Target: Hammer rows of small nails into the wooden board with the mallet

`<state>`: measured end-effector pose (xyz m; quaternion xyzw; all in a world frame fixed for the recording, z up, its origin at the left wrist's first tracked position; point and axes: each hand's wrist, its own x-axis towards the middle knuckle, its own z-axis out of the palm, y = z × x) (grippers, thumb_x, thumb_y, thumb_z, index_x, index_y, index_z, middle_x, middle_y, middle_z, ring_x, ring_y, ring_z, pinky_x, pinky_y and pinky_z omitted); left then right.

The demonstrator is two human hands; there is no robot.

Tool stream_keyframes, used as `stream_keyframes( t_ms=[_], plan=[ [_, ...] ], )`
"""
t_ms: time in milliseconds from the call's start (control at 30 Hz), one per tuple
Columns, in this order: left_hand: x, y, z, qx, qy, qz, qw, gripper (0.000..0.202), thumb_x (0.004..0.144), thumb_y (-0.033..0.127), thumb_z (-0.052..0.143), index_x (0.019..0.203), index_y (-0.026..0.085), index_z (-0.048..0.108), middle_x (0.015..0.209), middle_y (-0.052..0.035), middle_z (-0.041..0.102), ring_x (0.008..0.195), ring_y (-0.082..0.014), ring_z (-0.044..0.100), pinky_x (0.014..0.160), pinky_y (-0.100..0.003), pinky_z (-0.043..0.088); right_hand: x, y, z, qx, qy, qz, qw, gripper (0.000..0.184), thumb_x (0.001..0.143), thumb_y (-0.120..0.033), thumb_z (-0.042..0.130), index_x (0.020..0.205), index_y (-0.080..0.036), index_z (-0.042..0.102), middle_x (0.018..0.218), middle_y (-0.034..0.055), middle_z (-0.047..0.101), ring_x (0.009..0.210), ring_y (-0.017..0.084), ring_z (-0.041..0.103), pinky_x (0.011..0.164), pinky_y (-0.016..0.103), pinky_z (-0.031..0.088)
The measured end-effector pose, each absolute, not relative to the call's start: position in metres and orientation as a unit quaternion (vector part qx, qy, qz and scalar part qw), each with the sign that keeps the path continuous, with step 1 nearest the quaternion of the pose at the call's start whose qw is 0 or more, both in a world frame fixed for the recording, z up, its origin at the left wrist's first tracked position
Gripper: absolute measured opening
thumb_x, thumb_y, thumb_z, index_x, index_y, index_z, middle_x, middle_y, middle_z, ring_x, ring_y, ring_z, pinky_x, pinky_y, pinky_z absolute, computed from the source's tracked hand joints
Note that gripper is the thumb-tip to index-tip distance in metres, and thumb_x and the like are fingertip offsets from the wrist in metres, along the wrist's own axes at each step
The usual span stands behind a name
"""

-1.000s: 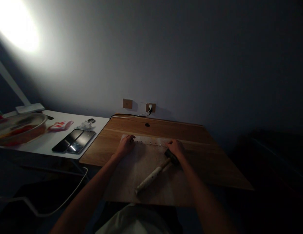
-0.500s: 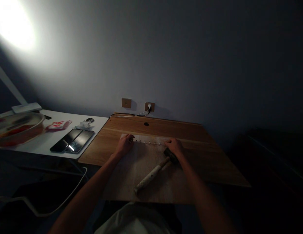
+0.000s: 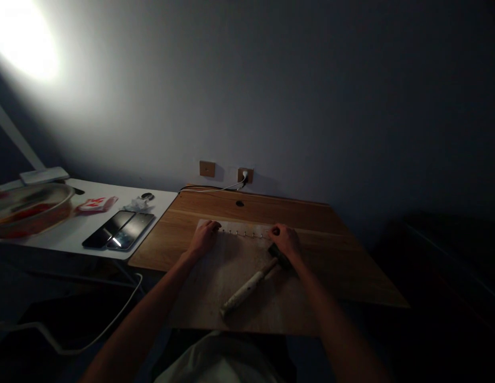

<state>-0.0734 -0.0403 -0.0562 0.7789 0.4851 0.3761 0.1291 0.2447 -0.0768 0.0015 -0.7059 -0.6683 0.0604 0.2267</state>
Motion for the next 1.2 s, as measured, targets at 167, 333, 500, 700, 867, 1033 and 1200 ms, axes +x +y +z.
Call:
stream_keyframes(
  t_ms=[167,333,500,700,867,1033,1200],
  plan=[
    [-0.073,-0.04,-0.058,0.778,0.485,0.381,0.121,0.032,0.084,0.005,0.05,0.103,0.017,0.073,0.103,-0.0099,0.074,0.093,-0.0217,0.07,0.086,-0.033,0.056,0.241,-0.079,0.008,-0.694,-0.683,0.052,0.22,0.007,0.089,-0.021,0.068,0.086,-0.023,0.074,0.092,0.0064,0.081,0.087,0.02,0.074,0.074,0.026,0.046],
    [-0.073,-0.042,-0.057,0.77,0.506,0.368,0.125,0.032,0.079,0.006,0.055,0.104,0.016,0.072,0.103,-0.01,0.074,0.091,-0.022,0.07,0.083,-0.032,0.056,0.233,-0.075,0.012,-0.675,-0.698,0.063,0.231,0.007,0.091,-0.023,0.065,0.089,-0.025,0.072,0.09,0.0038,0.08,0.084,0.018,0.074,0.072,0.024,0.047],
    [-0.074,-0.043,-0.056,0.769,0.524,0.351,0.105,0.028,0.08,0.011,0.059,0.104,0.017,0.073,0.099,-0.0096,0.075,0.091,-0.0233,0.069,0.086,-0.034,0.055,0.228,-0.071,0.006,-0.667,-0.7,0.079,0.242,0.007,0.088,-0.018,0.066,0.086,-0.024,0.071,0.086,0.0023,0.079,0.082,0.017,0.073,0.075,0.024,0.048],
    [-0.073,-0.047,-0.05,0.752,0.538,0.356,0.133,0.03,0.079,0.009,0.058,0.105,0.017,0.073,0.093,-0.0082,0.076,0.084,-0.0219,0.069,0.083,-0.033,0.056,0.231,-0.071,0.002,-0.658,-0.703,0.095,0.253,0.013,0.088,-0.014,0.066,0.093,-0.025,0.072,0.093,0.0025,0.081,0.087,0.017,0.075,0.08,0.024,0.051],
    [-0.071,-0.049,-0.045,0.747,0.549,0.353,0.126,0.031,0.077,0.008,0.06,0.103,0.018,0.073,0.096,-0.0082,0.076,0.086,-0.0225,0.07,0.084,-0.033,0.056,0.231,-0.071,0.002,-0.649,-0.712,0.1,0.249,0.015,0.088,-0.014,0.065,0.093,-0.025,0.073,0.096,0.003,0.081,0.09,0.018,0.075,0.085,0.027,0.052],
    [-0.072,-0.05,-0.044,0.749,0.554,0.345,0.114,0.026,0.078,0.011,0.063,0.101,0.019,0.073,0.094,-0.0079,0.075,0.087,-0.023,0.069,0.085,-0.034,0.055,0.231,-0.071,0.0,-0.643,-0.719,0.096,0.243,0.018,0.088,-0.013,0.065,0.096,-0.025,0.075,0.101,0.0039,0.081,0.097,0.019,0.075,0.09,0.028,0.052],
    [-0.072,-0.049,-0.044,0.744,0.562,0.341,0.119,0.025,0.079,0.011,0.062,0.1,0.018,0.074,0.095,-0.0089,0.075,0.088,-0.024,0.07,0.084,-0.034,0.055,0.232,-0.071,-0.002,-0.642,-0.722,0.094,0.238,0.019,0.089,-0.014,0.066,0.099,-0.026,0.076,0.104,0.004,0.082,0.098,0.02,0.075,0.092,0.028,0.052]
  ],
)
